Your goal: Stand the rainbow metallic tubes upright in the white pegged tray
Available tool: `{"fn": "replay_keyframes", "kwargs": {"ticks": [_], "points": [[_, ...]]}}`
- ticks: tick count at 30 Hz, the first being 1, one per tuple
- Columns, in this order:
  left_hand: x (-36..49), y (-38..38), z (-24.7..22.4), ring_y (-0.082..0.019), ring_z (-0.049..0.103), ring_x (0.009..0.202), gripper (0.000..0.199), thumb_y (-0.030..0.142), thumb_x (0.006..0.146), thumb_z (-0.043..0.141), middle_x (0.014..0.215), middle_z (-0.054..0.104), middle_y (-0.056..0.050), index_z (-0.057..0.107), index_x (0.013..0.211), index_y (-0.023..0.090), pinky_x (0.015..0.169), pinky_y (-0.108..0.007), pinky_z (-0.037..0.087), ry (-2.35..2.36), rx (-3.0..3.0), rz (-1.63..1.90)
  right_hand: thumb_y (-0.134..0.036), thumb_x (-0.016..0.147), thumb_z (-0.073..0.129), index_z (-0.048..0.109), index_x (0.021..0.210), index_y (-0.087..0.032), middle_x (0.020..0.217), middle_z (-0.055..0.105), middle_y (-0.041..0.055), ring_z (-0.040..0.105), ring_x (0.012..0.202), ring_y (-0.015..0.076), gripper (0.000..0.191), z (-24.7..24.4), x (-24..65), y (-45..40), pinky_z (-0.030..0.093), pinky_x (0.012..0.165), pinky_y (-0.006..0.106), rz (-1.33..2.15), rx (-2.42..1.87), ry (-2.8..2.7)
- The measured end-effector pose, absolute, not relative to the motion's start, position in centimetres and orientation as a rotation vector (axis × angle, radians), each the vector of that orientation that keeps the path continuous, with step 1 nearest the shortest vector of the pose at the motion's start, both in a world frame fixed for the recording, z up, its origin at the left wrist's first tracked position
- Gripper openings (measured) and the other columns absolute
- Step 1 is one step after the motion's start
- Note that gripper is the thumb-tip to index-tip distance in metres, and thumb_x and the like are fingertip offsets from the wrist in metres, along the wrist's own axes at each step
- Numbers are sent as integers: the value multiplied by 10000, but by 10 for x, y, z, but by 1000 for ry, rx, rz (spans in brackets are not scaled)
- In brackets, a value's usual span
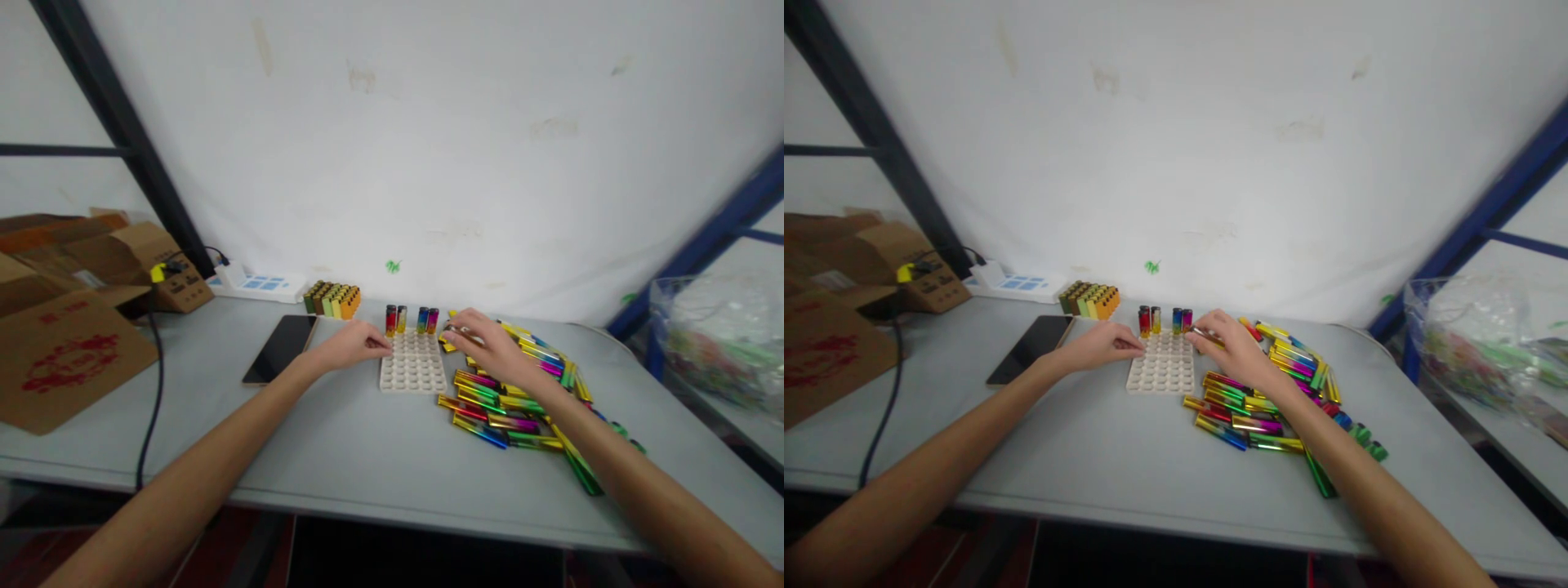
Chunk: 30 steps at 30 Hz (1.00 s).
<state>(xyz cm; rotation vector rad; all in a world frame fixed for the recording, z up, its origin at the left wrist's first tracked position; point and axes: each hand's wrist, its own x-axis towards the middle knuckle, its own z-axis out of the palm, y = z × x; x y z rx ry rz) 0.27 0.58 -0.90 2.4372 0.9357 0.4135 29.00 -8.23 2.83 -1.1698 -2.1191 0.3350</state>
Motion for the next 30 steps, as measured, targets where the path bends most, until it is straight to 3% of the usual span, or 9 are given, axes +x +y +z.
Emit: {"fn": "replay_keyframes", "kwargs": {"ticks": [6, 13, 17, 26, 30], "points": [[4, 5, -8, -192, 714, 852, 270, 344, 859, 670, 989, 791, -84, 799, 996, 150, 769, -245, 501, 931, 2443, 409, -487, 995, 493, 687, 976, -186, 757, 688, 16, 581, 641, 148, 359, 42, 272, -48, 408, 607, 260, 358, -1188, -2212], [3, 7, -11, -187, 714, 842, 246, 354, 850, 683, 982, 794, -63, 801, 975, 177, 755, -241, 506, 931, 2431, 427, -279, 982, 575, 662, 1088, -164, 849, 736, 60, 643, 735, 170, 179, 26, 245, -12, 432, 705, 258, 40, -1119, -2476], [3, 6, -12, -188, 718, 868, 255, 363, 850, 686, 1000, 792, -65, 799, 976, 173, 798, -242, 513, 920, 2399, 445, -258, 990, 564, 678, 1073, -153, 959, 744, 101, 661, 830, 192, 176, 22, 240, -5, 437, 752, 270, -37, -1124, -2541], [3, 5, -9, -197, 718, 853, 250, 368, 850, 677, 974, 795, -60, 803, 959, 181, 770, -249, 514, 917, 2394, 425, -263, 944, 633, 694, 1013, -176, 829, 739, 78, 641, 723, 187, 127, 40, 233, 10, 389, 658, 263, 3, -1179, -2668], [4, 4, -7, -199, 710, 838, 257, 352, 849, 674, 969, 793, -75, 804, 967, 164, 771, -255, 505, 946, 2414, 408, -242, 918, 665, 575, 1227, -188, 829, 732, 71, 640, 743, 205, 327, 34, 223, 6, 373, 644, 263, -98, -1238, -2581]]}}
